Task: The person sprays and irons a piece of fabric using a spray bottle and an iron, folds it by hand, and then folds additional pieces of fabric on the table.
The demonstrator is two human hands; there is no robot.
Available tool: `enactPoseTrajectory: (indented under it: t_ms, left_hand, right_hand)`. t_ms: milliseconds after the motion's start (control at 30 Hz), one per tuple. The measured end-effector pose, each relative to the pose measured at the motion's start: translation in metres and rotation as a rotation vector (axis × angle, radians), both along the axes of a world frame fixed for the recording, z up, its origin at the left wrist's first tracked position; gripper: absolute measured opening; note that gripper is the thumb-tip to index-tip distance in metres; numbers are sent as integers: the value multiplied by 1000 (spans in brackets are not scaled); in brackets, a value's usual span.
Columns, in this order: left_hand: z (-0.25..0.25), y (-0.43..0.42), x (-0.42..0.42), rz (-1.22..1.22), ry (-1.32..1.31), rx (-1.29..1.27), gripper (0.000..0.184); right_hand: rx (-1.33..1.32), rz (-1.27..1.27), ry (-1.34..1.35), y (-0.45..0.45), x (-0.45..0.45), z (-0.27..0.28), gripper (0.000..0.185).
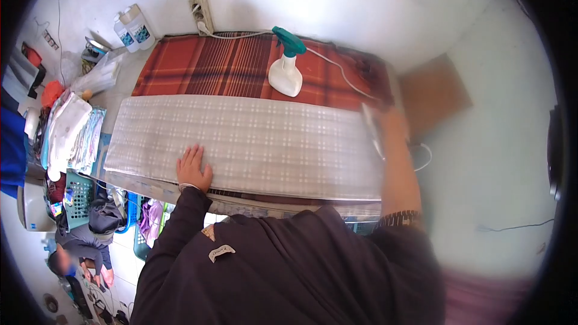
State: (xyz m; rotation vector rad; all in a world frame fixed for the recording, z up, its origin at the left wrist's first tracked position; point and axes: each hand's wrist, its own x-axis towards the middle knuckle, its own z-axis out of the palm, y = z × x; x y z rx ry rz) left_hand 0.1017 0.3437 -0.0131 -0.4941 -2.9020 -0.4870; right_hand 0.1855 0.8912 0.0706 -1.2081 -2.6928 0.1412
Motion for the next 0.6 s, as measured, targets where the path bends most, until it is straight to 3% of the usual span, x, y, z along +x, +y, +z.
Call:
enactPoseTrajectory:
  t_ms: [100,267,400,600]
  left_hand:
    - [1,0,1,-6,4,7,56]
    - [2,1,0,0,-9,28,56]
    - [1,2,-1,-8,2,24,55]
    - [2,3,1,-15,34,19,55]
  right_hand:
    - [-23,-109,-48,6,1,8,57]
    - [-350,247,-263,-94,45,52,55]
    - [-135,260,-291,-127,67,48,55]
    - [-58,118,-125,-20,7,40,60]
